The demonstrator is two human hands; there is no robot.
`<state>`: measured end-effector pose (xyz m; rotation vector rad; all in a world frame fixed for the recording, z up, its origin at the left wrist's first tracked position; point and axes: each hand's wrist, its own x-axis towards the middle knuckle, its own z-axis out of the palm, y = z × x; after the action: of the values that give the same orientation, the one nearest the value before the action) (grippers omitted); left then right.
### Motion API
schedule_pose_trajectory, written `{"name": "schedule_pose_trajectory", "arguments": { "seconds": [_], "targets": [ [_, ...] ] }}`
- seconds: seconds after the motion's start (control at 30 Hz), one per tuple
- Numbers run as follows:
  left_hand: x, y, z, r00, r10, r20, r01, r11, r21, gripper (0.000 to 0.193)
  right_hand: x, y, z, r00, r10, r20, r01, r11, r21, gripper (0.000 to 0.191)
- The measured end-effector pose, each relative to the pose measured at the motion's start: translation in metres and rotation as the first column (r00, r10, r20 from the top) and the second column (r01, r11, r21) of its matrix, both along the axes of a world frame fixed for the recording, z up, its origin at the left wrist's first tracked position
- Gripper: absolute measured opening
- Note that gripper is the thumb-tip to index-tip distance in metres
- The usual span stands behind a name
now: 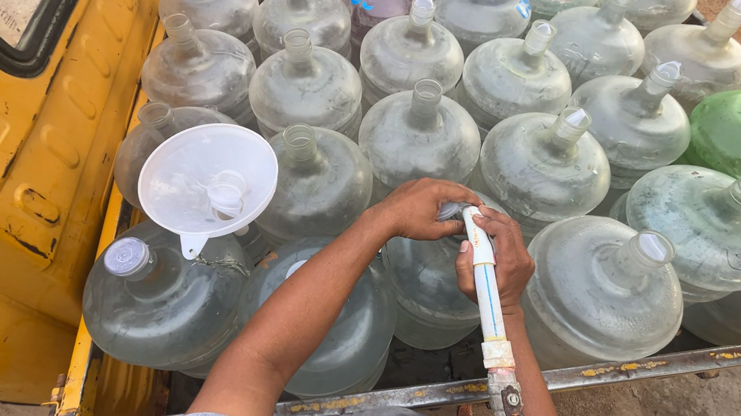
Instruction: The person fills large plastic water bottles with water using a hose and a funnel. They place the funnel into a bottle, insert the hose, and then remove the funnel and hose after filling. The person then caps the filled bottle and repeats the process with another bottle.
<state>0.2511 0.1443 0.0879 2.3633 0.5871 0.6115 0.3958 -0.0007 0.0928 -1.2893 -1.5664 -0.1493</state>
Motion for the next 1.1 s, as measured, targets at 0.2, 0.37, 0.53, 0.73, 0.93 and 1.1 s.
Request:
{"name": "schedule_pose_trajectory", "arguments": {
  "seconds": [0.2,0.37,0.53,0.73,0.93,1.1],
  "targets": [
    [-0.003,0.016,0.006,0.930,0.153,0.335,0.073,0.815,-0.574,0.034,-0.001,0.000,0.002,1.000,-0.019,0.015,0.019,1.000,-0.008,0.032],
    [-0.013,0.023,0.017,0.781,0.269,0.563,0.442,0.398,-0.804,0.048,-0.001,0.000,0.004,1.000,-0.021,0.020,0.021,1.000,-0.009,0.033],
    [-0.013,0.018,0.023,0.764,0.308,0.567,0.455,0.367,-0.811,0.056,-0.001,-0.001,0.004,0.999,-0.025,0.021,0.025,1.000,-0.011,0.032],
    [-0.010,0.019,0.020,0.775,0.335,0.536,0.373,0.442,-0.816,0.059,0.000,0.000,0.003,1.000,-0.021,0.006,0.021,0.999,-0.026,0.033],
    [-0.007,0.022,0.016,0.777,0.382,0.500,0.297,0.479,-0.826,0.056,0.000,0.000,0.001,0.999,-0.020,0.025,0.021,1.000,-0.009,0.033],
    [-0.007,0.021,0.018,0.792,0.400,0.461,0.257,0.468,-0.846,0.054,0.001,0.000,-0.001,1.000,-0.027,0.006,0.027,0.999,-0.041,0.033]
  ]
}}
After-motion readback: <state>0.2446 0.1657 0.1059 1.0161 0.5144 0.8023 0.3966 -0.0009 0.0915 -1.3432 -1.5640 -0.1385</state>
